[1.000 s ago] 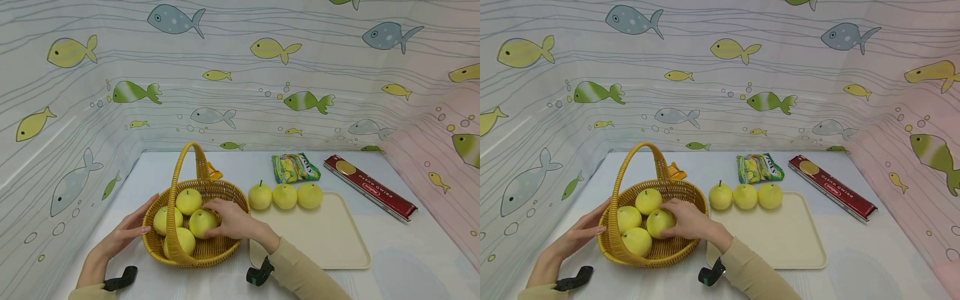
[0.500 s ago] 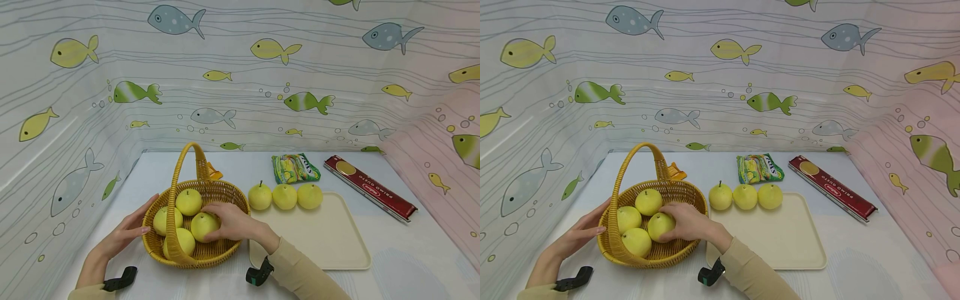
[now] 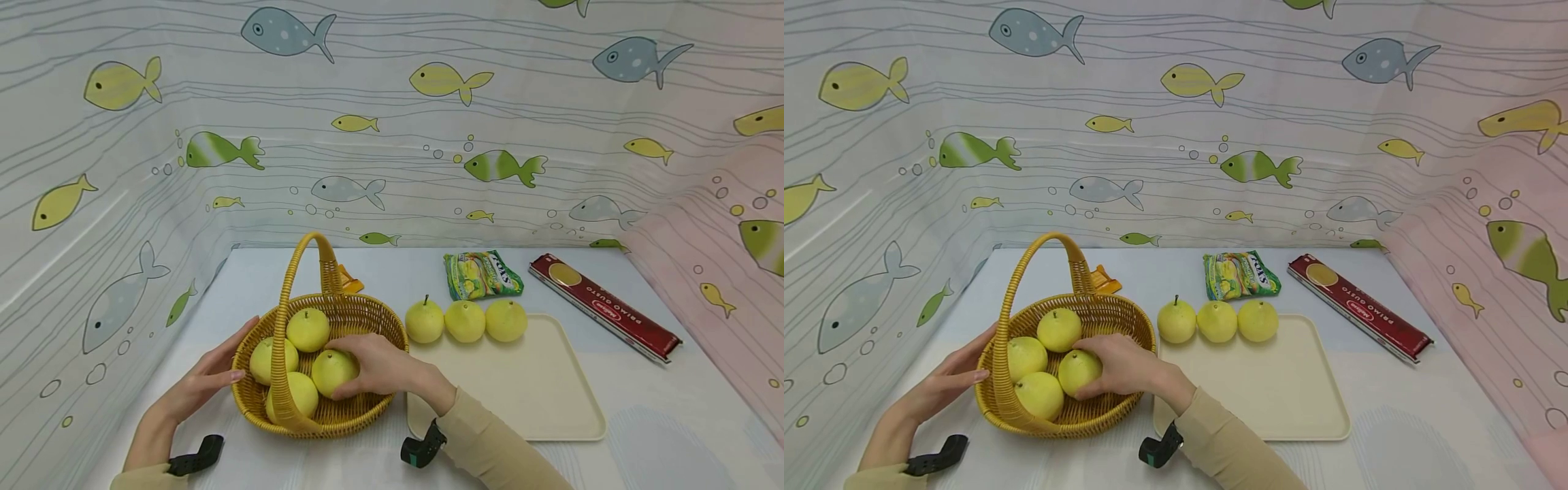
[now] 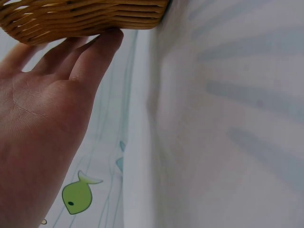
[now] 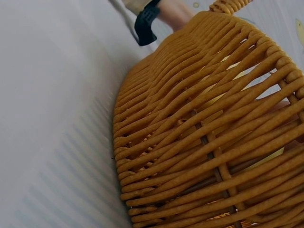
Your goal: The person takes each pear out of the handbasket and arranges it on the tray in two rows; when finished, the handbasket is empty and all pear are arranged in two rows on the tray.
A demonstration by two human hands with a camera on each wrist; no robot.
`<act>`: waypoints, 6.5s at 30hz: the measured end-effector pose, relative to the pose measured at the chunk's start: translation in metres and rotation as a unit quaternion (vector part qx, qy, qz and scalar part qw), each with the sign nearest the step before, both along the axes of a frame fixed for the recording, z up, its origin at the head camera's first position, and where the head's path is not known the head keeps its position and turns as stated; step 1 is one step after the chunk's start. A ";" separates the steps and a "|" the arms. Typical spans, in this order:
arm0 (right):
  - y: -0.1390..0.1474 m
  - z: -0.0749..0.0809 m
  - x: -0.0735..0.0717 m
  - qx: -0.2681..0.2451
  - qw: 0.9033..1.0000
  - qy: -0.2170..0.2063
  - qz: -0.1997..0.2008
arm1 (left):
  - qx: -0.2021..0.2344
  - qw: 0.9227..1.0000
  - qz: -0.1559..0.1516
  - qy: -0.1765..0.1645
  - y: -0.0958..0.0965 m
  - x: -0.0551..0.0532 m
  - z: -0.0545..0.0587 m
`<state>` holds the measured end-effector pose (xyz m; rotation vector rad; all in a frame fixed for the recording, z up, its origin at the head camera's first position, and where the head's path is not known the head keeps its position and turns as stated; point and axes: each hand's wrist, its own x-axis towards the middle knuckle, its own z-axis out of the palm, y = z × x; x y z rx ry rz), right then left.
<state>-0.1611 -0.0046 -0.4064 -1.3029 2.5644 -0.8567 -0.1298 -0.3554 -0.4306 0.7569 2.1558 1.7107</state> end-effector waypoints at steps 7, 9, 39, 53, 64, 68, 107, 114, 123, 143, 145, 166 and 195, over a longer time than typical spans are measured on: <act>0.000 -0.002 0.000 0.004 1.000 0.005 -0.002 | -0.003 1.000 0.003 0.003 0.000 0.000 0.000; 0.000 -0.002 0.000 0.006 1.000 0.007 -0.003 | -0.003 1.000 0.003 0.006 0.000 0.000 0.000; -0.001 -0.001 0.003 0.016 1.000 0.010 -0.004 | -0.005 1.000 0.005 0.002 -0.001 -0.001 -0.002; -0.001 0.000 0.005 0.005 1.000 0.010 -0.006 | -0.001 1.000 0.001 0.000 0.000 0.002 0.000; 0.001 -0.001 0.002 -0.053 0.998 0.027 -0.009 | -0.001 1.000 0.001 0.003 0.000 0.001 0.000; 0.002 0.000 0.001 -0.074 0.997 0.008 -0.015 | -0.002 1.000 0.001 0.002 -0.001 0.000 0.000; 0.045 0.045 -0.005 -0.119 0.990 -0.043 -0.063 | -0.006 1.000 0.004 -0.006 0.000 0.000 0.001; 0.052 0.048 -0.008 -0.135 0.988 -0.044 -0.065 | -0.007 1.000 0.004 -0.003 -0.001 -0.001 0.000; 0.064 0.052 -0.012 -0.175 0.980 -0.071 -0.062 | -0.008 1.000 0.006 -0.006 0.000 0.000 0.001; 0.094 0.063 -0.020 -0.187 0.976 -0.052 -0.100 | -0.013 1.000 0.009 -0.003 0.001 0.001 0.002; 0.096 0.064 -0.021 -0.187 0.976 -0.052 -0.102 | -0.014 1.000 0.011 -0.004 0.000 0.001 0.002; 0.131 0.073 -0.026 -0.186 0.970 -0.062 -0.146 | -0.016 1.000 0.008 -0.011 -0.002 0.001 0.007; 0.249 0.063 -0.006 -0.189 0.943 0.033 -0.270 | 0.011 1.000 -0.011 -0.006 0.001 -0.004 0.000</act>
